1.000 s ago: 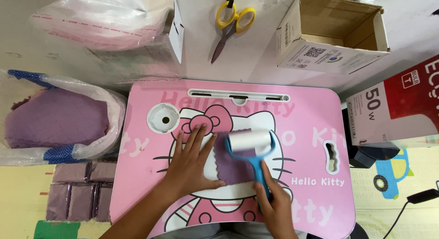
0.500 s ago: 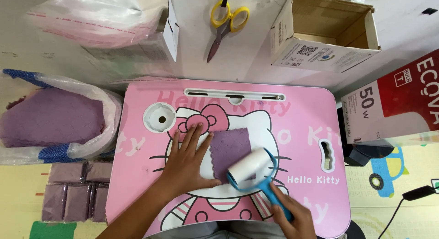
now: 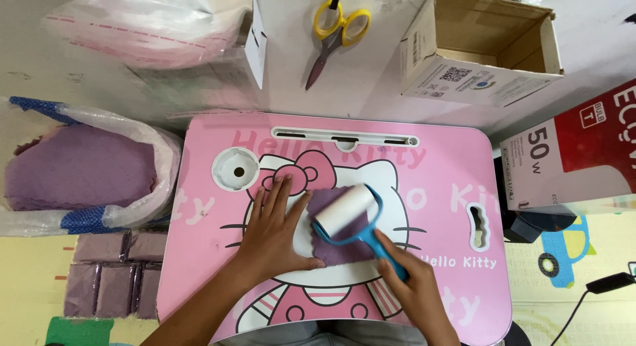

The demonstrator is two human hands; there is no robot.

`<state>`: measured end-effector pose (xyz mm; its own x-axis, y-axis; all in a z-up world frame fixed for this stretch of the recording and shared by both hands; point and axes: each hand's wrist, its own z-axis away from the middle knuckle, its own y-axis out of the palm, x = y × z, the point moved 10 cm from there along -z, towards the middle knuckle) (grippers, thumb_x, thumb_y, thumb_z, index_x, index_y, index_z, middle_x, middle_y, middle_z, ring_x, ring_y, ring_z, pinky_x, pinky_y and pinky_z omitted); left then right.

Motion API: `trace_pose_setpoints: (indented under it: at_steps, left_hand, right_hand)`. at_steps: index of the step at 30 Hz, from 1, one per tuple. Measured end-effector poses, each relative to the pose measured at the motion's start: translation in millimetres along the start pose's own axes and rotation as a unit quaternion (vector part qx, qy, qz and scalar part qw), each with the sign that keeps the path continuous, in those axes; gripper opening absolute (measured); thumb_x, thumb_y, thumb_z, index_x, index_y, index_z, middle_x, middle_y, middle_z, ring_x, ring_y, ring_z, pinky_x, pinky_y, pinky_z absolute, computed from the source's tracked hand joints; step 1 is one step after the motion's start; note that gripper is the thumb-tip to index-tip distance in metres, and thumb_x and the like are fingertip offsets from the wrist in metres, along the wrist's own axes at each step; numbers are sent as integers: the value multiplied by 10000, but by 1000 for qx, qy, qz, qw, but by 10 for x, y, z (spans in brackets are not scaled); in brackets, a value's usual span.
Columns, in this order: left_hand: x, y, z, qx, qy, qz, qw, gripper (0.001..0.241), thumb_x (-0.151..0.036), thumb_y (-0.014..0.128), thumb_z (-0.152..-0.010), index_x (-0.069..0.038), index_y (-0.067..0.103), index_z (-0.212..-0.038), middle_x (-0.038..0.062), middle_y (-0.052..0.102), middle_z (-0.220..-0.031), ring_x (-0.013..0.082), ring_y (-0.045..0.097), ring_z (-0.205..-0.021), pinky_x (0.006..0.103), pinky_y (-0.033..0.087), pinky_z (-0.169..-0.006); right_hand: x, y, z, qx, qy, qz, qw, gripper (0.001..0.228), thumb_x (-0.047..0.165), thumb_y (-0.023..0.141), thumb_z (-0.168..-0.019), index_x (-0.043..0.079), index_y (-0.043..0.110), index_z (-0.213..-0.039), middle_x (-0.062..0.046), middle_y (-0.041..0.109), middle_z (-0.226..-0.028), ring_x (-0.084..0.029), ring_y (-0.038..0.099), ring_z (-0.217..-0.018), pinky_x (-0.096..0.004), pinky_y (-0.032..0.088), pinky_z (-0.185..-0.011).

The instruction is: The person places a small square of fabric on a Hello Kitty tray, uses a lint roller to roll over it, flips the fabric, and rolls again. The person then places the fabric into a clear plastic bag and sets it aside with other packaged pieces.

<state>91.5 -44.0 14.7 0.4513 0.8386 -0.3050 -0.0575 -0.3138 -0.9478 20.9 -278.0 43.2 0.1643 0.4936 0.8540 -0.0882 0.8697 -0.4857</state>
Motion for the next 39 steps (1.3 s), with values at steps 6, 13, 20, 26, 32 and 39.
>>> trace_pose_setpoints:
  at_steps: [6, 13, 20, 26, 32, 39]
  left_hand:
    - [-65, -86, 27, -27, 40, -53, 997, 1511, -953, 885, -533, -167, 225, -1641, 204, 76, -1711, 358, 41, -1583, 576, 37, -1230]
    - [-283, -272, -134, -25, 65, -8, 998, 816, -601, 679, -898, -166, 418, -1537, 159, 342, -1606, 354, 319, -1462, 589, 222, -1172]
    - [-1002, -203, -459, -3, 241, -43, 970, 930, 21, 831, -561, -264, 582, -1411, 193, 440, -1555, 386, 428, -1421, 638, 335, -1060]
    - [-1176, 147, -670, 26, 280, -113, 953, 301, -112, 736, -839, -239, 708, -1110, 186, 445, -1563, 400, 417, -1452, 658, 313, -1153]
    - [-1285, 14, -757, 7, 306, -110, 946, 207, 1, 752, -802, -139, 695, -943, 186, 615, -1350, 413, 491, -1413, 637, 401, -1102]
    - [-1426, -909, -718, -82, 330, -85, 937, 337, 55, 774, -738, -137, 628, -974, 163, 580, -1379, 369, 495, -1404, 597, 402, -1136]
  right_hand:
    - [-627, -174, 590, -46, 24, 44, 998, 524, 290, 654, -898, 236, 665, -1420, 15, 820, -995, -94, 473, -643, -235, 420, -585]
    - [-1370, -337, 1037, -38, 160, 86, 983, 524, 374, 662, -857, 350, 682, -1380, 37, 874, -1051, -83, 815, -997, -224, 609, -906]
    - [-1339, -696, 1078, -145, 66, 61, 985, 505, 286, 658, -835, 218, 729, -1331, -61, 828, -1171, -165, 804, -1000, -258, 613, -911]
    - [-1425, -919, 937, -213, 73, 28, 974, 523, 271, 653, -851, 117, 717, -1347, -112, 808, -1052, -155, 734, -805, -248, 550, -721]
    - [-1489, -911, 859, -217, 60, -3, 974, 536, 215, 642, -903, 100, 649, -1426, -147, 789, -930, -204, 745, -836, -297, 584, -833]
    - [-1507, -849, 953, -261, 147, -195, 934, 553, 171, 612, -940, 47, 616, -1479, -227, 654, -793, -226, 502, -506, -308, 428, -494]
